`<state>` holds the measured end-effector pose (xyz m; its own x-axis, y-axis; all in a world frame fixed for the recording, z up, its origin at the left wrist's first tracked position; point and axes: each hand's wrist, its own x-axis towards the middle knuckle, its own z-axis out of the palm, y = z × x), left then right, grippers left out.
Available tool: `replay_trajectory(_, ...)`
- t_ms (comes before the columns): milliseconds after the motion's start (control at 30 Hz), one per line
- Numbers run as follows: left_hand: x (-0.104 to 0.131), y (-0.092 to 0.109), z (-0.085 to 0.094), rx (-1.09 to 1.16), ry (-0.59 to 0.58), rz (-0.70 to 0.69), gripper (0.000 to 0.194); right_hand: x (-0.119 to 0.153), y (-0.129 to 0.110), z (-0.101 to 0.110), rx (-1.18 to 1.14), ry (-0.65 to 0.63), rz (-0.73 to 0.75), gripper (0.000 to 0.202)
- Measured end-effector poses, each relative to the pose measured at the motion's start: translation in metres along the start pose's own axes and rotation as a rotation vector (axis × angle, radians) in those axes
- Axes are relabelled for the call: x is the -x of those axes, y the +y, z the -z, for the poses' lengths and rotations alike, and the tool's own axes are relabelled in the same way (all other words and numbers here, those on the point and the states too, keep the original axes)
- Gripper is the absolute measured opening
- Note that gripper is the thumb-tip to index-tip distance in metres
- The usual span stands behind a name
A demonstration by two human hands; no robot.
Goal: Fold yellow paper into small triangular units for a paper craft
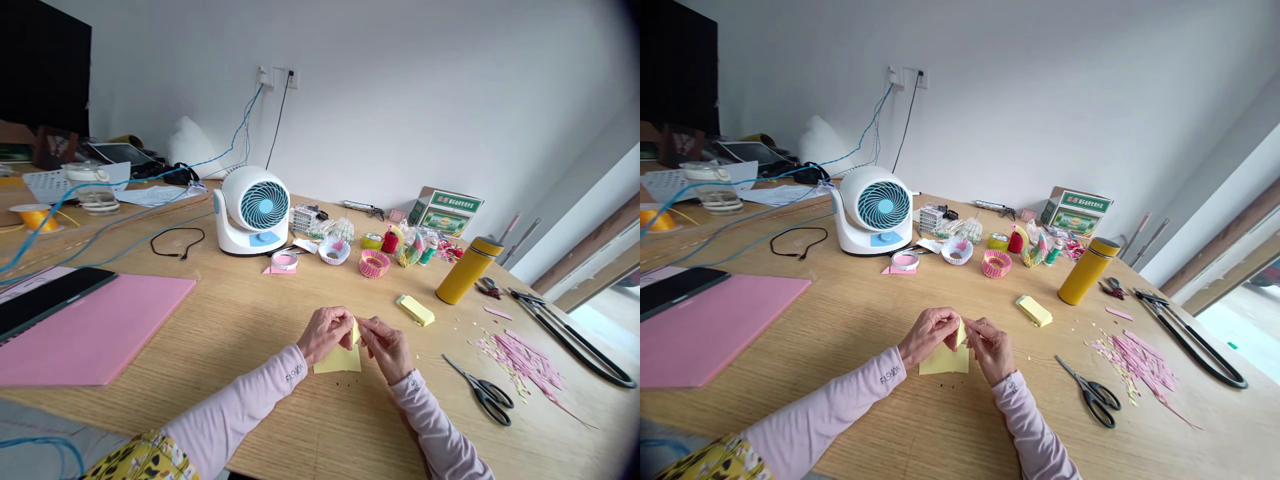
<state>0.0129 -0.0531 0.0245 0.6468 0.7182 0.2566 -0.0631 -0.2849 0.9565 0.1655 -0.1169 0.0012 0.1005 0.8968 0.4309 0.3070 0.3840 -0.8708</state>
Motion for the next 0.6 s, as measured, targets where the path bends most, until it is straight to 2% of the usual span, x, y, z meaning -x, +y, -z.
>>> replay_trajectory(200, 0.0000, -0.0017, 0.0005, 0.088, -0.050, 0.029, 0.033, 0.0000, 0.0003, 0.0016, -0.013, 0.000, -0.017, 0.027)
replay_trajectory(433, -0.0009, -0.0021, 0.0029, -0.018, -0.077, 0.007, 0.036, -0.0026, -0.0016, 0.0025, -0.114, 0.033, -0.049, 0.027)
replay_trajectory(600, -0.0007, -0.0030, -0.0011, -0.002, 0.011, 0.009, 0.035, -0.0024, -0.0015, -0.0008, -0.067, -0.004, -0.055, 0.029)
